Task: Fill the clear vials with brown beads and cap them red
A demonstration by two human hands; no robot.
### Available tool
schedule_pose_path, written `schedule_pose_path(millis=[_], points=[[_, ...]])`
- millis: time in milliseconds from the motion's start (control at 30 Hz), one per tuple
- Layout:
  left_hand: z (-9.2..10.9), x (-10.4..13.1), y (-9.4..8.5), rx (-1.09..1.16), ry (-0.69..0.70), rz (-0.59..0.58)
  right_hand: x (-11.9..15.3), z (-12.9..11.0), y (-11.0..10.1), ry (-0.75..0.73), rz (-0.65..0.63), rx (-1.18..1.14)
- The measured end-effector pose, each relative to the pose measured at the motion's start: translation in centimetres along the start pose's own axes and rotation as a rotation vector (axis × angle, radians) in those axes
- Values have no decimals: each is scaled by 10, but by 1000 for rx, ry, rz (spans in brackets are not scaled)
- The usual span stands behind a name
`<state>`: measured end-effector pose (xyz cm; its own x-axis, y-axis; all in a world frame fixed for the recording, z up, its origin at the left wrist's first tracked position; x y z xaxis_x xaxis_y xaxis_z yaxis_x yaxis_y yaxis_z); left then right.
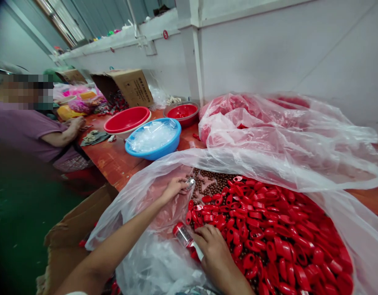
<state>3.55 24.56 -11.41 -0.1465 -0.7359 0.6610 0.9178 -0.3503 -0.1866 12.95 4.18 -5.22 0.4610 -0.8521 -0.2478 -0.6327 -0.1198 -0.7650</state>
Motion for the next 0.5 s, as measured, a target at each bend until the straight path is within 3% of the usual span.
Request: schedule_pose_path(millis=[300, 500], points=[[28, -33, 27, -1, 49, -48, 0, 7, 4, 20, -12, -17], [38, -38, 35, -2, 64, -131, -1, 9, 5, 31, 17, -22]])
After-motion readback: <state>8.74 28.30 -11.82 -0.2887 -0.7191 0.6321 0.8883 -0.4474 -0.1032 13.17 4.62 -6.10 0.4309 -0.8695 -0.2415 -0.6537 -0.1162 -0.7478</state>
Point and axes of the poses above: each hand's wrist, its own x-axis away from the middle knuckle, its own y-axis out of the palm, z = x × y, the point moved 10 cm from there along -x, towards the middle knuckle, and after that the axes turned 13 degrees about -y, right-handed, at the moved point
